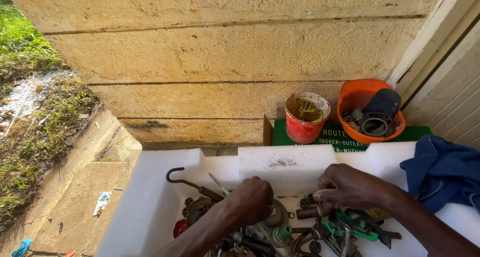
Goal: Inspecting and assembling mechanical valve and sprinkler components in a tray.
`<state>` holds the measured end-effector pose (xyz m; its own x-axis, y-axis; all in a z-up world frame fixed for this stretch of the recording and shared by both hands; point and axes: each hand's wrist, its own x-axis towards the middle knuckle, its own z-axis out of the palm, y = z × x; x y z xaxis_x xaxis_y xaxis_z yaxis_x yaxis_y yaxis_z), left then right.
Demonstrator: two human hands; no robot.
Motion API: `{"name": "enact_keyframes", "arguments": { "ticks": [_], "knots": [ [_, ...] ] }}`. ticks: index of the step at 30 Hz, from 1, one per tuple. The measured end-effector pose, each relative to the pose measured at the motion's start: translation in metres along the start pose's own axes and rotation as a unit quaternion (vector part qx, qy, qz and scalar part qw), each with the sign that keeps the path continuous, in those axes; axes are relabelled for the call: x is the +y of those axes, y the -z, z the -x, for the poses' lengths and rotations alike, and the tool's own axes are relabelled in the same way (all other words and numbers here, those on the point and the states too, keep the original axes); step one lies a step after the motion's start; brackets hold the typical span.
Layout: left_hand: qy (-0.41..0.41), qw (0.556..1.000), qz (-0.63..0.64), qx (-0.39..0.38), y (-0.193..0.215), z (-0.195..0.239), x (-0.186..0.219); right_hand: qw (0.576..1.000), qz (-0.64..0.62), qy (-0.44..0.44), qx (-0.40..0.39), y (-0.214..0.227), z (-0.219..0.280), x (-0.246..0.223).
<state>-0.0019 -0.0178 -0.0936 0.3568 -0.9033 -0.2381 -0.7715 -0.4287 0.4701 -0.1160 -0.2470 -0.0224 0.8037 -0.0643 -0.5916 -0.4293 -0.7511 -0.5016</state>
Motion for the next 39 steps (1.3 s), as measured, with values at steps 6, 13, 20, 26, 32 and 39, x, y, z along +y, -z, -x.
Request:
{"name": "enact_keyframes", "arguments": {
  "ticks": [6, 13, 20, 26, 32, 39],
  "knots": [
    [-0.021, 0.999, -0.036, 0.009, 0.002, 0.005, 0.012, 0.996, 0.061, 0.053, -0.032, 0.0, -0.001, 0.009],
    [-0.066, 0.987, 0.145, 0.005, 0.009, 0.018, 0.054, 0.982, 0.159, 0.007, -0.103, -0.016, 0.018, -0.017],
    [-0.076, 0.98, 0.161, -0.092, 0.018, 0.022, 0.046, 0.945, 0.304, 0.017, -0.121, -0.059, 0.018, -0.035],
    [-0.039, 0.979, 0.158, -0.121, 0.044, 0.035, 0.055, 0.943, 0.323, 0.039, -0.072, -0.064, 0.008, -0.021],
    [-0.068, 0.977, 0.168, -0.114, 0.053, 0.034, 0.055, 0.98, 0.194, -0.031, 0.041, -0.011, 0.031, -0.016],
    [0.021, 0.939, 0.339, -0.047, 0.049, 0.03, 0.056, 0.987, -0.06, 0.071, 0.127, 0.023, 0.041, -0.017]
  ]
}}
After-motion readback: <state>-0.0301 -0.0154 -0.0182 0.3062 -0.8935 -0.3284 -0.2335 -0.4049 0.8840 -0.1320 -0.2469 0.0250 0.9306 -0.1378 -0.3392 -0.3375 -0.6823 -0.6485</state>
